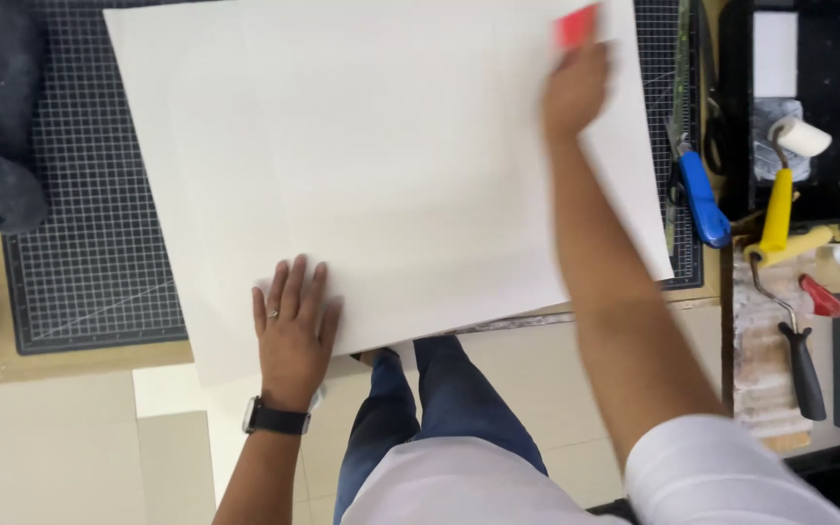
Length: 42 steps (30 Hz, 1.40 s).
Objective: Applying glue to cardboard pieces, mounting them on a white sheet, smoothing the surface with a squeegee, and trimming excess material with a utility knife.
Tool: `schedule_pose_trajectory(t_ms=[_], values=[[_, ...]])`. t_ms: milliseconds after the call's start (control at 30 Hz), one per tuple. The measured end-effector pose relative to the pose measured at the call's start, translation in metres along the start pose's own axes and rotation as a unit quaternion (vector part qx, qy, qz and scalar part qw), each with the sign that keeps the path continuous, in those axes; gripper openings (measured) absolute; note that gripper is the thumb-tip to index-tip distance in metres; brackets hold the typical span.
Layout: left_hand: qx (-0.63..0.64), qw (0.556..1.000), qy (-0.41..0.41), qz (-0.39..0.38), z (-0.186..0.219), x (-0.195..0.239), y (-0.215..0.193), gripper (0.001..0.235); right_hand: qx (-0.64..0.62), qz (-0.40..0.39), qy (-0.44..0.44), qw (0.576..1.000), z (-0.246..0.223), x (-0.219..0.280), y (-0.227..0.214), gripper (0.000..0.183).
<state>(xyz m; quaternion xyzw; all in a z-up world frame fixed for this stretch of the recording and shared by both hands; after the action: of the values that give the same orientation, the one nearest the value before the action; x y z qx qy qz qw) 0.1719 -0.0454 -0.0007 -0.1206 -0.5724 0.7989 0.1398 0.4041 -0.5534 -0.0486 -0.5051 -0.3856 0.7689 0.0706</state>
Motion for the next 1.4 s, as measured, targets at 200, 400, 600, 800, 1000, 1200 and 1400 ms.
schedule_pose_trajectory(t_ms=[200,400,600,800,1000,1200,1400], values=[[-0.014,1.000,0.009,-0.012,-0.005,0.003,0.008,0.057,-0.379,-0.297,-0.316,0.817,-0.042,0.240,-0.305,0.033],[-0.011,0.999,0.024,-0.019,-0.007,0.002,0.003,0.055,-0.153,-0.102,-0.203,0.962,0.109,0.138,-0.093,0.035],[-0.020,0.998,0.055,0.009,-0.001,0.004,0.002,0.055,-0.096,-0.088,0.015,0.991,0.122,0.143,-0.105,0.041],[0.001,0.999,0.045,-0.013,-0.007,0.008,0.008,0.054,-0.412,-0.247,-0.252,0.840,0.037,0.244,-0.289,0.048],[-0.015,0.999,0.035,-0.034,-0.010,0.010,0.011,0.054,-0.119,-0.065,-0.109,0.985,0.213,0.120,-0.082,0.047],[0.001,0.999,0.012,0.042,-0.047,0.010,0.009,0.046,-0.199,-0.018,-0.068,0.977,0.286,0.067,-0.074,0.081],[-0.078,0.959,-0.098,0.255,-0.133,0.009,-0.019,0.059,-0.113,-0.090,-0.080,0.986,0.328,0.063,-0.060,0.047]])
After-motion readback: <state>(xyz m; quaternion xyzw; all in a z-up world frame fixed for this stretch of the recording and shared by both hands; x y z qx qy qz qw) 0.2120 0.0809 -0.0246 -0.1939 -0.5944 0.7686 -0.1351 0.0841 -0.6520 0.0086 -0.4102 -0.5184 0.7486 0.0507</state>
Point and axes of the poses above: each hand's wrist, its own x-axis away from the middle knuckle, its own y-axis out of the palm, z = x × y, the point moved 10 cm from there along -x, towards the middle knuckle, and after that the axes turned 9 degrees about y, right-handed, at the moved point
